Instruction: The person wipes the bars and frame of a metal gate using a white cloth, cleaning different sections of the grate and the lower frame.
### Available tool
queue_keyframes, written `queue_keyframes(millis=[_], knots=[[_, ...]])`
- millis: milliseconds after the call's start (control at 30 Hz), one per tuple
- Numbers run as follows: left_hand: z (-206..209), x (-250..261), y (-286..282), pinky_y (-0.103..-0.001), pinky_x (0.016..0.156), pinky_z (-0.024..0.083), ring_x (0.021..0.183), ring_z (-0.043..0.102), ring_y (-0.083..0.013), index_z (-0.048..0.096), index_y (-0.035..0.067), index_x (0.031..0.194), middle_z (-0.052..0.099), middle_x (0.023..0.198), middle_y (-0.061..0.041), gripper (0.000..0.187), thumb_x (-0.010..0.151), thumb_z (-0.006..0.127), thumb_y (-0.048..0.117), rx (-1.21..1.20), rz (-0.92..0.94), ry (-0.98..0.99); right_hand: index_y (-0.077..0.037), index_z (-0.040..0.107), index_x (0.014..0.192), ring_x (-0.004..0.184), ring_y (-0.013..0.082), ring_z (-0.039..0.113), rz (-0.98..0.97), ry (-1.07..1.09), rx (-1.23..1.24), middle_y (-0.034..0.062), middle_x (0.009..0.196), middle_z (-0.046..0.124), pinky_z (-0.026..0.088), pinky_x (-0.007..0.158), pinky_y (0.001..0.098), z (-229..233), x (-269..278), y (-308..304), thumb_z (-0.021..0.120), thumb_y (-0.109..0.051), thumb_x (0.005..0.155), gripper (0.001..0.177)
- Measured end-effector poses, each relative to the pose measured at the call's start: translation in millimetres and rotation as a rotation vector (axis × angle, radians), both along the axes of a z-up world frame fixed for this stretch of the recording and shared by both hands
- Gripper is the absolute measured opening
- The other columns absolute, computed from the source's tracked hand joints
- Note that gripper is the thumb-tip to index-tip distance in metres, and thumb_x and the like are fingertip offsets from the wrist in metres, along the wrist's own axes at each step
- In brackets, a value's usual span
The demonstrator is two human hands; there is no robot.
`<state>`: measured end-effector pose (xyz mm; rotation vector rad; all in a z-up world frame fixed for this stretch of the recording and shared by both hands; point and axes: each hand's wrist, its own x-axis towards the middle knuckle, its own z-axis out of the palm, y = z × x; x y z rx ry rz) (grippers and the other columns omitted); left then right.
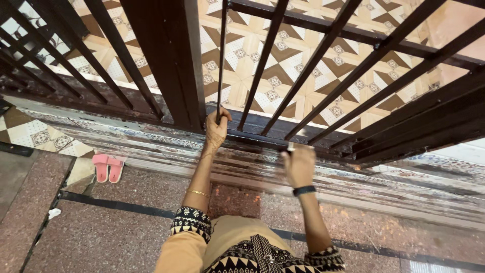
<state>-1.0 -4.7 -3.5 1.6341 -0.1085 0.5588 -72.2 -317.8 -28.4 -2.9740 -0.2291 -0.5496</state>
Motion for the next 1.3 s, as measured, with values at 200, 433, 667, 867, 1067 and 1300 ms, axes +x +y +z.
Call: queue_keyframes(millis=[200, 433, 667, 867, 1067, 1300], knots=[[0.5, -0.4, -0.3, -0.029, 0.057, 0.043, 0.06, 0.056, -0.0128, 0.065, 0.003, 0.079, 0.062, 0.067, -0.004, 0.017, 0.085, 0.05, 0.001, 0.045, 0.034, -0.024, 0.01, 0.056, 0.145, 0.077, 0.04, 0.063, -0.029, -0.022, 0.087, 0.0243, 0.077, 0.065, 0.046, 0.089, 0.0579, 30.9, 12.1, 2.9, 0.049, -0.054, 0.103, 0.077], [2.6, -1.7, 0.7, -0.029, 0.059, 0.045, 0.062, 0.058, -0.013, 0.063, 0.003, 0.08, 0.062, 0.068, -0.004, 0.015, 0.085, 0.049, 0.001, 0.046, 0.014, -0.046, 0.002, 0.061, 0.122, 0.104, 0.0363, 0.062, 0.216, 0.159, 0.117, 0.0218, 0.109, 0.067, 0.042, 0.103, 0.0558, 58.0, -0.4, 117.2, 0.057, -0.052, 0.098, 0.059], [-2.7, -0.8, 0.5, -0.03, 0.061, 0.047, 0.066, 0.06, -0.0147, 0.063, 0.003, 0.081, 0.062, 0.069, -0.004, 0.013, 0.085, 0.05, 0.001, 0.03, 0.024, -0.053, 0.006, 0.054, 0.133, 0.119, 0.0424, 0.053, 0.32, 0.007, 0.155, 0.0244, 0.122, 0.06, 0.038, 0.108, 0.0542, 74.4, -24.1, 97.4, 0.063, -0.038, 0.093, 0.06], [-6.5, 1.7, 0.5, -0.031, 0.061, 0.048, 0.065, 0.06, -0.0163, 0.064, 0.003, 0.081, 0.064, 0.07, -0.006, 0.015, 0.087, 0.05, 0.0, -0.016, 0.007, -0.056, 0.006, 0.055, 0.127, 0.117, 0.0469, 0.055, 0.392, -0.049, 0.165, 0.0347, 0.132, 0.055, 0.041, 0.097, 0.0514, 63.9, 12.9, 138.8, 0.064, -0.039, 0.097, 0.055], [0.4, -1.2, 1.0, -0.033, 0.067, 0.054, 0.07, 0.068, -0.0214, 0.065, 0.002, 0.083, 0.068, 0.074, -0.009, 0.014, 0.087, 0.052, -0.001, 0.005, 0.036, -0.053, 0.006, 0.048, 0.139, 0.12, 0.0445, 0.053, 0.533, 0.114, 0.177, 0.0282, 0.129, 0.057, 0.04, 0.103, 0.0557, 68.6, 6.7, 175.0, 0.064, -0.033, 0.092, 0.062], [30.7, -18.5, 3.2, -0.034, 0.081, 0.056, 0.088, 0.073, -0.0256, 0.063, 0.002, 0.101, 0.072, 0.098, -0.013, 0.015, 0.096, 0.05, -0.001, 0.033, 0.045, -0.209, 0.009, 0.047, 0.137, 0.119, 0.0435, 0.051, 0.594, 0.145, 0.162, 0.0289, 0.129, 0.055, 0.04, 0.104, 0.0556, 62.3, 6.5, 174.2, 0.068, -0.034, 0.089, 0.068]])
